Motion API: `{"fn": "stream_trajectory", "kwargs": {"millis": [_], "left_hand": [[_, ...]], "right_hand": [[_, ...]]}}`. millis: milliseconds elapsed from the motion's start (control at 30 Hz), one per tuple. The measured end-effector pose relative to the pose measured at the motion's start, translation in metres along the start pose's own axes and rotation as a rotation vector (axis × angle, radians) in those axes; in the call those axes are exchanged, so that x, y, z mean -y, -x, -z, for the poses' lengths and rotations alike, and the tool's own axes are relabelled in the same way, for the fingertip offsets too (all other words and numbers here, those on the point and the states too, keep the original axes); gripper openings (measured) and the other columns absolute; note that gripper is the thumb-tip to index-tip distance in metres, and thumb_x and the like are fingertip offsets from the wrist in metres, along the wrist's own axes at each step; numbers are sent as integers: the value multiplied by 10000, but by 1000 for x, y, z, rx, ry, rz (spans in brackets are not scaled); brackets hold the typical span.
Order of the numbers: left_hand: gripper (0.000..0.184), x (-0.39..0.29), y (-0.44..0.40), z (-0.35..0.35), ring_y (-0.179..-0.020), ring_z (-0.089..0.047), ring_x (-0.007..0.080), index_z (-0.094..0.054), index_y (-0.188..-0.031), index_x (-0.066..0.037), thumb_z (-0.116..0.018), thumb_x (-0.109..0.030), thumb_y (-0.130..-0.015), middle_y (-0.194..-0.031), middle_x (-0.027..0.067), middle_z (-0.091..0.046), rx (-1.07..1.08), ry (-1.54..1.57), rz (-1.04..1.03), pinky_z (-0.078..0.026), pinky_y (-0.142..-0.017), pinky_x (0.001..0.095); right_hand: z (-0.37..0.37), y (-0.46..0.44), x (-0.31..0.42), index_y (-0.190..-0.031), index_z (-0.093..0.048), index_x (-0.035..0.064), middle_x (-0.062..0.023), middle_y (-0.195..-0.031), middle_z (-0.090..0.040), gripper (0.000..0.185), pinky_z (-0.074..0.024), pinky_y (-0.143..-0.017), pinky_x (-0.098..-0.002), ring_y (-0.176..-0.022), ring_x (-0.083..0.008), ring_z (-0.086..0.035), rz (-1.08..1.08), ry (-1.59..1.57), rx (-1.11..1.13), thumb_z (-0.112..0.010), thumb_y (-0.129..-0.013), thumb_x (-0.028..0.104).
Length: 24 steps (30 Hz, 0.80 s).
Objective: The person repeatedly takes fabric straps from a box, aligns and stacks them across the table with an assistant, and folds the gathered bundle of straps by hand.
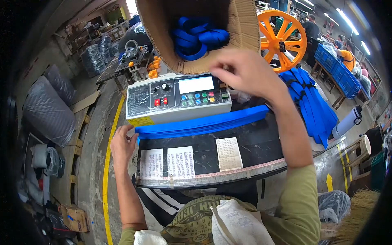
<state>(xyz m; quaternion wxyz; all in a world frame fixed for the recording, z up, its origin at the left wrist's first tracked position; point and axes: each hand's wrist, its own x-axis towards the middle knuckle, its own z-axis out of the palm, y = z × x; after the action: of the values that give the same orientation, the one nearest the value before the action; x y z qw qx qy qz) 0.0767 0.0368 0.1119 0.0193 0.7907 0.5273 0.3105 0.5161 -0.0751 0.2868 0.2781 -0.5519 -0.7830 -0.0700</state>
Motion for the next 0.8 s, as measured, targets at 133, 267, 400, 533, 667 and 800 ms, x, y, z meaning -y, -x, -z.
{"fn": "stream_trajectory", "kwargs": {"millis": [133,267,400,533,667,800], "left_hand": [[313,-31,7,13,-790,-766,252,-797,-1242,-56,-884,-149,-956,-1084,116,-812,-86,73,-68,-601,-739,392],[312,-49,27,20,-756,-717,167,-781,-1299,-39,-846,-131,-1009,-1034,96,-787,-22,357,-75,-564,-702,318],[359,-70,51,12,-710,-611,87,-760,-1372,-28,-734,-303,-1142,-920,50,-715,191,1090,-29,-477,-634,250],[518,-115,63,27,-620,-542,92,-744,-1367,-23,-673,-495,-1165,-735,-44,-564,617,1728,57,-412,-598,256],[595,-103,76,7,-545,-382,69,-736,-1339,-18,-600,-574,-1176,-660,-81,-442,791,2198,228,-322,-573,268],[411,-56,78,10,-531,-343,49,-752,-1219,-7,-714,-411,-1156,-639,-108,-413,261,1639,487,-304,-559,286]], "right_hand": [[-56,-89,-38,-1137,-840,79,-126,-1110,-822,244,-564,-980,-439,-1076,-324,-762,153,170,-194,-711,-1046,265],[-73,-107,-47,-1114,-836,85,-129,-1102,-830,237,-529,-1070,-462,-1105,-343,-756,125,325,-126,-712,-1045,275],[-27,-58,54,-1140,-796,64,-113,-1011,-799,209,-555,-971,-400,-1016,-282,-773,108,-85,-2,-734,-1062,248],[-30,43,127,-1120,-790,49,-108,-872,-760,139,-552,-725,-346,-781,-267,-750,57,-485,224,-786,-1031,155],[-38,96,112,-1134,-772,5,-41,-863,-748,178,-540,-677,-311,-718,-141,-694,-128,-657,388,-803,-1048,158],[-67,164,16,-1139,-780,8,41,-843,-721,187,-475,-612,-247,-721,-35,-632,-617,-968,465,-806,-1073,181]]}}
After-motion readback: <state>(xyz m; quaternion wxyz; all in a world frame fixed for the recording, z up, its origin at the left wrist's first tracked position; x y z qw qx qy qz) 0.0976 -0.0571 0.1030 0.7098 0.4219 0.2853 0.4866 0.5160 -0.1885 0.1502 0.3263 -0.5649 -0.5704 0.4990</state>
